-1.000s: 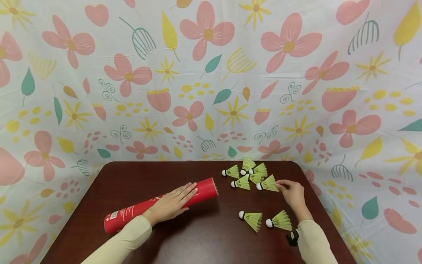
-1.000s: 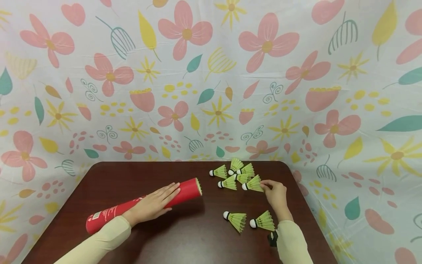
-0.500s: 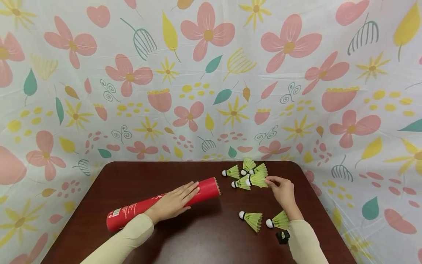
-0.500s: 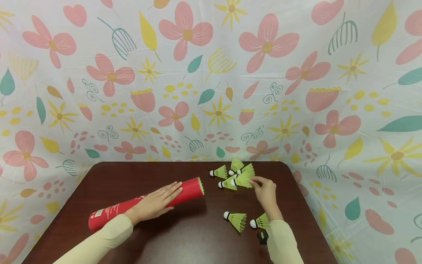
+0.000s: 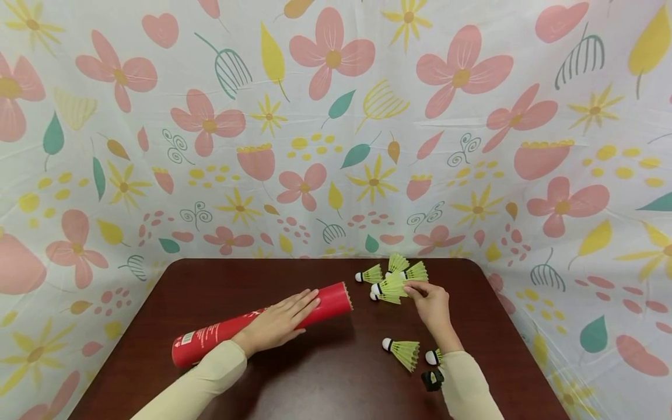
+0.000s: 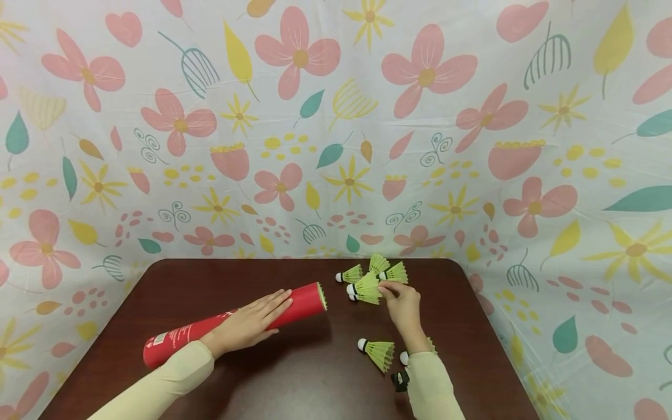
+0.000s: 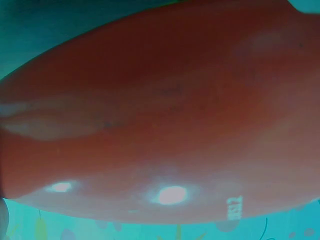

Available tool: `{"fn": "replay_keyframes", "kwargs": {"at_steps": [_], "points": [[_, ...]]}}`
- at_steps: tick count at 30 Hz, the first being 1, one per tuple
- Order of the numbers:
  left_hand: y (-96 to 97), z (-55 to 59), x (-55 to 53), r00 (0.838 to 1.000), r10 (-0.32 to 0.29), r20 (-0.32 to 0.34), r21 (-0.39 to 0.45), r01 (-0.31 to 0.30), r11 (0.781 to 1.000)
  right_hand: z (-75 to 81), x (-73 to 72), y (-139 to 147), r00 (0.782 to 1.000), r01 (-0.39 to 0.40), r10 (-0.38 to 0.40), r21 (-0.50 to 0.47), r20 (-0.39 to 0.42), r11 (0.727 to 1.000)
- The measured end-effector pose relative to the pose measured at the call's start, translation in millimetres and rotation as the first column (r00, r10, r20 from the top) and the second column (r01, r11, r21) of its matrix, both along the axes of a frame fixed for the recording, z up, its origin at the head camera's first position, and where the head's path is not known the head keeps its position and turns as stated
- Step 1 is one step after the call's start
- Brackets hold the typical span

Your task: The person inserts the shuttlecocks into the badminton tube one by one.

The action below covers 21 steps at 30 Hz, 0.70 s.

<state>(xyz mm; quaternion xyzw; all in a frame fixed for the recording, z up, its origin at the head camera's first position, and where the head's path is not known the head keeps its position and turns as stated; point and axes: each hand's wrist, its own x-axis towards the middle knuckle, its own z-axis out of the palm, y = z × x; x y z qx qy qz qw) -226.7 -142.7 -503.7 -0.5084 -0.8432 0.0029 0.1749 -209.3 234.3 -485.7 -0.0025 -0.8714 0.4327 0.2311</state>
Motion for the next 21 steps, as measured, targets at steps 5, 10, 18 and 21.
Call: {"fn": "replay_keyframes", "kwargs": {"at_steps": [5,10,18,21], "points": [[1.5,0.2,1.0,1.000,0.002,0.008,-0.002,-0.002,1.000,0.1,0.4,-11,1.000,-0.023,0.023,-0.036,-0.003,0.999],[2.4,-0.9,1.5,1.000,-0.003,0.006,0.002,0.003,1.000,-1.1,0.8,-21,0.997,-0.064,0.061,-0.056,-0.050,0.996],[2.6,-0.6,2.8,1.000,0.003,0.004,-0.003,-0.003,1.000,-3.9,1.0,-39,0.983,-0.142,0.133,-0.068,-0.123,0.987],[2.8,-1.4,2.9,1.000,0.001,0.009,-0.004,-0.001,1.000,-5.1,1.5,-45,0.980,-0.163,0.151,-0.088,-0.128,0.983]]}}
